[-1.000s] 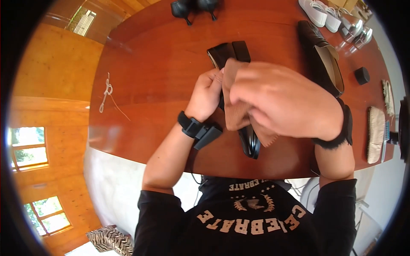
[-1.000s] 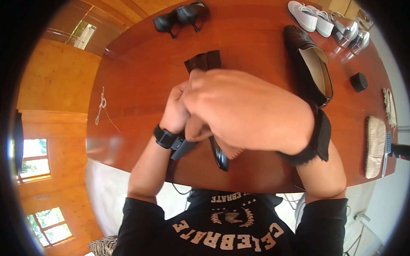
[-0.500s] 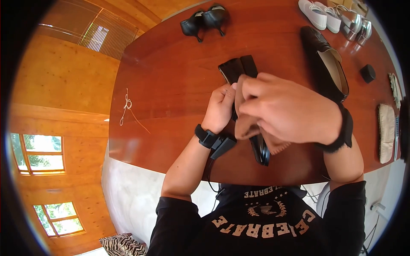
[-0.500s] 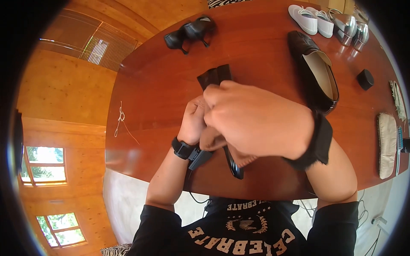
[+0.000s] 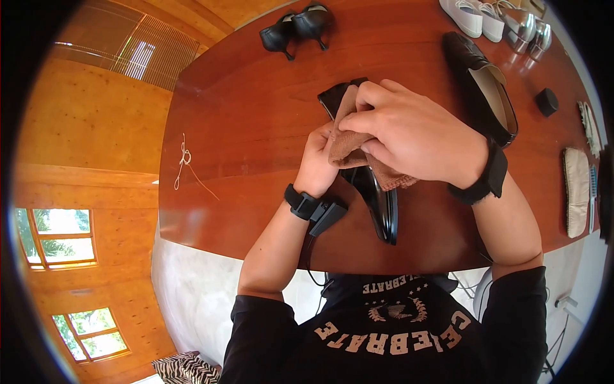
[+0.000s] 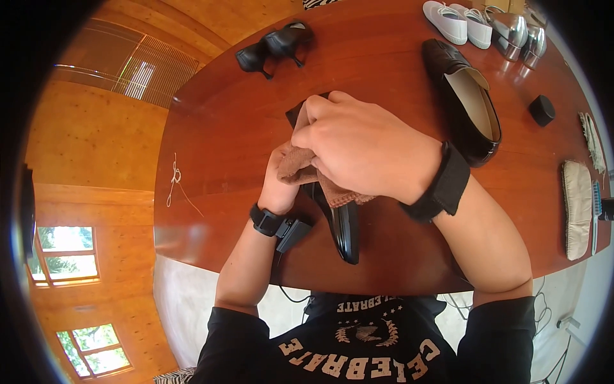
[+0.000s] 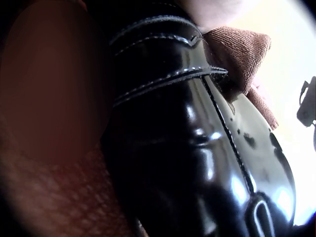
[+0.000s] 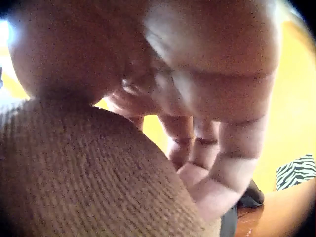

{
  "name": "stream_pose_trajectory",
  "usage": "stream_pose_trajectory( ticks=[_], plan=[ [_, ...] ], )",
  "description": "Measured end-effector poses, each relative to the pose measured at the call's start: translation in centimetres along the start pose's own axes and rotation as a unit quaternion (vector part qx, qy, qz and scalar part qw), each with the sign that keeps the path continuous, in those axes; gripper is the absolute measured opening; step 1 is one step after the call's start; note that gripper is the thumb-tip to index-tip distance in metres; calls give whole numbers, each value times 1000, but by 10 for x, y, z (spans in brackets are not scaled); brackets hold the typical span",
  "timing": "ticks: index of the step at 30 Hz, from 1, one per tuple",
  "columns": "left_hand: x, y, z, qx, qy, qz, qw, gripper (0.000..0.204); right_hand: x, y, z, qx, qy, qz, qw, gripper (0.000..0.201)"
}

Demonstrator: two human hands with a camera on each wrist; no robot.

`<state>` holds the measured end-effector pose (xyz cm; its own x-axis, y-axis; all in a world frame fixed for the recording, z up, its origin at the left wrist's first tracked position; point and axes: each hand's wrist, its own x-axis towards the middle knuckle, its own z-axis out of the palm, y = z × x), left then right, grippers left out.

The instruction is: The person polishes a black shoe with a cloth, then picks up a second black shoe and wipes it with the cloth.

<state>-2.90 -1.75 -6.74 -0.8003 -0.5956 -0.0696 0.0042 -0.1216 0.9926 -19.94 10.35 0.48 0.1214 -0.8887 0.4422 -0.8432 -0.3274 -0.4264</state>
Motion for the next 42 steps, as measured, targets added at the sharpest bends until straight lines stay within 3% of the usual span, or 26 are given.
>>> stream_pose_trajectory(
  ticks=[3,9,12,15,18,21,27,28,31,35,38,42],
  plan=[
    [0,-3,-2,-4,-4,4,1000,31,-2,-8,-9,-2,-37,10,999,19],
    [-1,-1,0,16,-3,16,1000,33,-2,-6,-7,-8,-30,-14,999,20],
    [-3,-2,-1,-5,10,-4,1000,36,-2,-8,-14,0,-101,12,995,31],
    [1,-9,-8,9,-5,3,1000,39,-3,-17,-24,13,-139,17,990,27],
    [3,-14,-13,19,-25,24,999,40,-10,-18,-23,20,-80,-63,995,12],
    [1,-8,-8,26,-26,44,998,41,-9,-28,-35,30,-176,-26,984,25],
    [4,-16,-13,-31,-34,13,999,40,-2,-14,-19,41,-122,-1,992,25],
    [4,-17,-13,-51,-39,14,998,40,-2,-7,-10,42,-46,-39,997,13],
    [2,-12,-12,8,-26,3,1000,24,4,7,-2,22,-34,-12,999,14],
    [1,-9,-10,19,-28,14,999,23,4,6,-1,21,-12,-11,1000,16],
    [3,-15,-18,26,-44,2,999,28,4,7,-8,17,-72,-17,997,15],
    [3,-13,-7,70,17,34,997,44,3,2,-25,56,-99,-18,993,14]
  ],
)
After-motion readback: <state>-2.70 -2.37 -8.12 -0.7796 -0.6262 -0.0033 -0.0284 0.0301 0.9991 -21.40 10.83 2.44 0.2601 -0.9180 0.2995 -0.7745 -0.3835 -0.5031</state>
